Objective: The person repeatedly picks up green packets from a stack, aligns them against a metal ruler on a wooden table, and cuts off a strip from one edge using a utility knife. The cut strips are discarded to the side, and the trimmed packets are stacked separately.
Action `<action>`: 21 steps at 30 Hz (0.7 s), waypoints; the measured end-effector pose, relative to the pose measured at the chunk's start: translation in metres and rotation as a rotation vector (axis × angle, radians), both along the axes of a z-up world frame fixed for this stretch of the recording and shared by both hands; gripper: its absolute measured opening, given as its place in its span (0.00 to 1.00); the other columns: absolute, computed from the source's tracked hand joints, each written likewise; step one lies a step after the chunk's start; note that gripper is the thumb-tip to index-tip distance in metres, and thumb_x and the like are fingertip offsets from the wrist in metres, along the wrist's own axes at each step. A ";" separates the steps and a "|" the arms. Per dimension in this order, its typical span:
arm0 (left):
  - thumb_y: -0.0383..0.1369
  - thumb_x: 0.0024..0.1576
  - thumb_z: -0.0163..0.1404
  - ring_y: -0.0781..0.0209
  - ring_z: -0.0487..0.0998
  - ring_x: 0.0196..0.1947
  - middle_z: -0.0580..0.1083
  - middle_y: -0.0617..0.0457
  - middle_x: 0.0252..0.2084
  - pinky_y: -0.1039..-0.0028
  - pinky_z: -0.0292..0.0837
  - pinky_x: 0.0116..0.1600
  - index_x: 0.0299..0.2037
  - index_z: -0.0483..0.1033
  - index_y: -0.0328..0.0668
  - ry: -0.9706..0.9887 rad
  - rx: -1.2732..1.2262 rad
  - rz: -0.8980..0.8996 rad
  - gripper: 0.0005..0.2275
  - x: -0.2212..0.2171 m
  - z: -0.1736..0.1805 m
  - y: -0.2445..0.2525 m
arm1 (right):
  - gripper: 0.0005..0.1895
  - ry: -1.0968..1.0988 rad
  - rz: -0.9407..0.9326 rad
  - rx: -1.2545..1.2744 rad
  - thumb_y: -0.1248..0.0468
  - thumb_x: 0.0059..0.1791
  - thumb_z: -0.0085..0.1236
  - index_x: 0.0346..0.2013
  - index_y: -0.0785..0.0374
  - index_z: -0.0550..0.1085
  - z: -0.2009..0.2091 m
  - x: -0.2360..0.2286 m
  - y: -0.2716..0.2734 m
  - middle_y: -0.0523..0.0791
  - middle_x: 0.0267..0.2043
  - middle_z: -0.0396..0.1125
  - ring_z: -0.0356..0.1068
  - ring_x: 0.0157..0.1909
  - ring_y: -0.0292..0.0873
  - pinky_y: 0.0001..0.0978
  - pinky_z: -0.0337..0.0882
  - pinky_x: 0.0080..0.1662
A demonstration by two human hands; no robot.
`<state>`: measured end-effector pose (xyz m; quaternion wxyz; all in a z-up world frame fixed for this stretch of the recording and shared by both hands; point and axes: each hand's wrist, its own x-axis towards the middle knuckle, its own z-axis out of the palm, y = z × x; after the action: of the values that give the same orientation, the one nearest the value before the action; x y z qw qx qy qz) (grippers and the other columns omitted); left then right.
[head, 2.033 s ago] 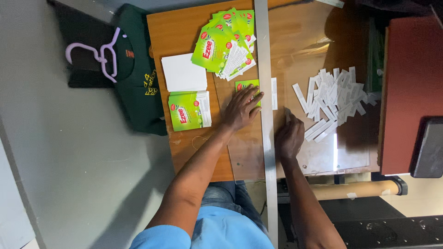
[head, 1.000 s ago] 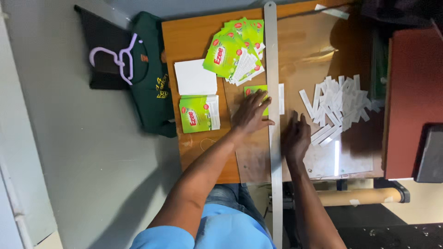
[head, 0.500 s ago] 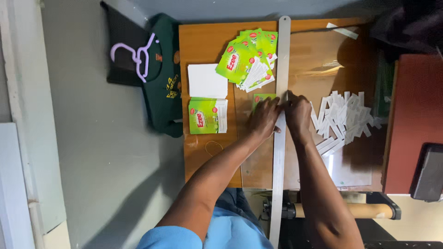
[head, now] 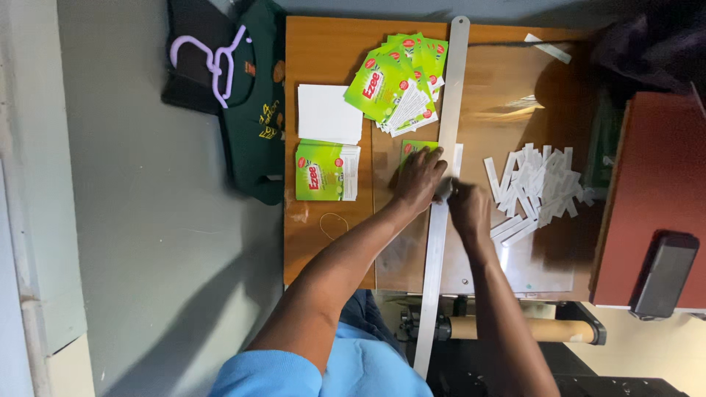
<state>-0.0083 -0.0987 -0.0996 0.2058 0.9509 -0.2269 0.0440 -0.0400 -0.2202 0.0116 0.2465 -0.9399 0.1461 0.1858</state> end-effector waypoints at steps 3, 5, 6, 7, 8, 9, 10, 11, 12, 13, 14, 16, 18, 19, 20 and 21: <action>0.36 0.48 0.61 0.41 0.75 0.56 0.73 0.47 0.54 0.53 0.73 0.52 0.39 0.69 0.45 -0.070 -0.008 0.037 0.15 -0.002 0.028 0.005 | 0.16 0.005 0.003 0.045 0.70 0.47 0.51 0.47 0.61 0.80 0.018 -0.040 0.003 0.64 0.33 0.72 0.72 0.36 0.69 0.63 0.64 0.35; 0.38 0.48 0.61 0.41 0.74 0.57 0.72 0.47 0.55 0.54 0.72 0.54 0.40 0.68 0.45 -0.070 0.008 0.042 0.16 -0.003 0.019 0.003 | 0.17 -0.029 0.024 0.039 0.71 0.47 0.52 0.48 0.63 0.81 0.032 -0.051 0.007 0.62 0.32 0.73 0.73 0.35 0.66 0.57 0.68 0.35; 0.40 0.48 0.61 0.42 0.73 0.59 0.72 0.48 0.56 0.54 0.71 0.56 0.40 0.68 0.45 -0.070 0.026 0.041 0.17 -0.004 0.014 0.001 | 0.17 -0.063 0.040 0.037 0.73 0.46 0.53 0.48 0.64 0.81 0.039 -0.057 0.009 0.60 0.31 0.73 0.74 0.34 0.62 0.51 0.73 0.35; 0.40 0.48 0.61 0.42 0.73 0.59 0.72 0.48 0.56 0.54 0.71 0.56 0.40 0.68 0.45 -0.075 0.030 0.046 0.17 -0.003 0.022 0.003 | 0.17 -0.068 0.045 0.041 0.73 0.46 0.53 0.48 0.64 0.81 0.044 -0.052 0.010 0.60 0.31 0.73 0.74 0.34 0.62 0.51 0.73 0.35; 0.37 0.49 0.61 0.42 0.74 0.57 0.73 0.48 0.54 0.55 0.72 0.54 0.39 0.68 0.45 -0.080 -0.013 0.031 0.15 -0.002 0.030 0.005 | 0.13 -0.114 0.036 0.047 0.71 0.47 0.52 0.44 0.66 0.80 0.050 -0.047 0.010 0.63 0.31 0.71 0.71 0.35 0.68 0.59 0.69 0.36; 0.35 0.49 0.61 0.43 0.75 0.55 0.74 0.48 0.52 0.57 0.73 0.52 0.38 0.69 0.46 -0.077 -0.054 0.021 0.13 -0.005 0.038 0.008 | 0.11 -0.151 0.031 0.055 0.69 0.48 0.52 0.40 0.68 0.80 0.056 -0.044 0.012 0.67 0.31 0.69 0.68 0.37 0.74 0.66 0.65 0.37; 0.35 0.49 0.61 0.43 0.75 0.55 0.74 0.48 0.52 0.57 0.73 0.52 0.38 0.69 0.46 -0.075 -0.048 0.030 0.13 -0.001 0.022 0.011 | 0.11 -0.148 0.040 0.061 0.69 0.48 0.52 0.40 0.68 0.80 0.056 -0.025 0.014 0.67 0.31 0.69 0.68 0.37 0.74 0.66 0.65 0.37; 0.55 0.43 0.54 0.43 0.69 0.62 0.71 0.48 0.58 0.57 0.68 0.60 0.44 0.69 0.48 0.048 -0.270 -0.005 0.26 -0.003 0.006 0.010 | 0.11 -0.201 0.045 0.037 0.69 0.49 0.51 0.42 0.67 0.80 0.055 -0.012 0.014 0.64 0.32 0.70 0.70 0.37 0.71 0.63 0.66 0.39; 0.75 0.37 0.47 0.43 0.63 0.69 0.68 0.49 0.64 0.58 0.64 0.68 0.51 0.69 0.50 0.172 -0.490 -0.038 0.42 -0.005 -0.011 0.009 | 0.11 -0.254 0.051 0.013 0.69 0.50 0.51 0.44 0.66 0.79 0.054 0.002 0.014 0.60 0.34 0.71 0.71 0.37 0.68 0.61 0.68 0.40; 0.75 0.37 0.47 0.43 0.63 0.69 0.68 0.49 0.64 0.58 0.64 0.68 0.51 0.69 0.50 0.172 -0.486 -0.039 0.42 -0.002 -0.020 0.008 | 0.11 -0.254 0.049 0.018 0.69 0.50 0.51 0.44 0.66 0.79 0.042 0.016 0.011 0.60 0.34 0.71 0.71 0.37 0.68 0.61 0.68 0.40; 0.77 0.37 0.43 0.44 0.62 0.68 0.67 0.49 0.62 0.58 0.61 0.67 0.52 0.68 0.50 0.112 -0.414 -0.070 0.44 0.000 -0.029 0.006 | 0.12 -0.299 0.066 0.001 0.68 0.51 0.49 0.43 0.67 0.79 0.030 0.031 0.009 0.63 0.31 0.68 0.69 0.35 0.70 0.62 0.64 0.36; 0.78 0.36 0.39 0.46 0.62 0.66 0.67 0.48 0.60 0.58 0.59 0.67 0.53 0.68 0.49 0.050 -0.341 -0.100 0.46 0.001 -0.034 0.006 | 0.13 -0.347 0.084 -0.017 0.68 0.52 0.47 0.42 0.69 0.79 0.020 0.053 0.007 0.65 0.28 0.65 0.68 0.33 0.72 0.63 0.60 0.32; 0.77 0.36 0.37 0.44 0.63 0.63 0.66 0.46 0.59 0.56 0.61 0.64 0.54 0.67 0.46 0.046 -0.298 -0.129 0.47 0.002 -0.027 0.010 | 0.17 -0.332 0.109 -0.049 0.71 0.50 0.45 0.46 0.64 0.81 0.021 0.070 0.008 0.60 0.27 0.66 0.71 0.32 0.67 0.58 0.71 0.35; 0.77 0.36 0.37 0.44 0.63 0.63 0.66 0.46 0.59 0.56 0.61 0.64 0.54 0.67 0.46 0.050 -0.301 -0.124 0.47 0.002 -0.033 0.009 | 0.17 -0.328 0.114 -0.050 0.71 0.50 0.45 0.46 0.64 0.81 0.012 0.074 0.006 0.60 0.27 0.66 0.71 0.32 0.67 0.58 0.71 0.35; 0.76 0.35 0.40 0.43 0.63 0.63 0.67 0.45 0.57 0.54 0.60 0.64 0.54 0.68 0.45 0.051 -0.281 -0.119 0.47 0.001 -0.039 0.009 | 0.16 -0.312 0.143 -0.044 0.70 0.52 0.45 0.48 0.62 0.80 0.003 0.077 0.003 0.61 0.28 0.65 0.71 0.33 0.68 0.58 0.72 0.36; 0.75 0.34 0.43 0.41 0.62 0.62 0.67 0.45 0.54 0.52 0.59 0.64 0.54 0.68 0.44 0.052 -0.264 -0.117 0.47 -0.001 -0.045 0.005 | 0.16 -0.296 0.168 -0.041 0.69 0.54 0.45 0.50 0.60 0.80 -0.005 0.079 -0.002 0.62 0.29 0.65 0.71 0.34 0.69 0.58 0.73 0.36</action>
<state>-0.0092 -0.0933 -0.1448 0.3370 0.9016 -0.2687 0.0365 0.0392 -0.2223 0.0061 0.2298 -0.9707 0.0328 0.0625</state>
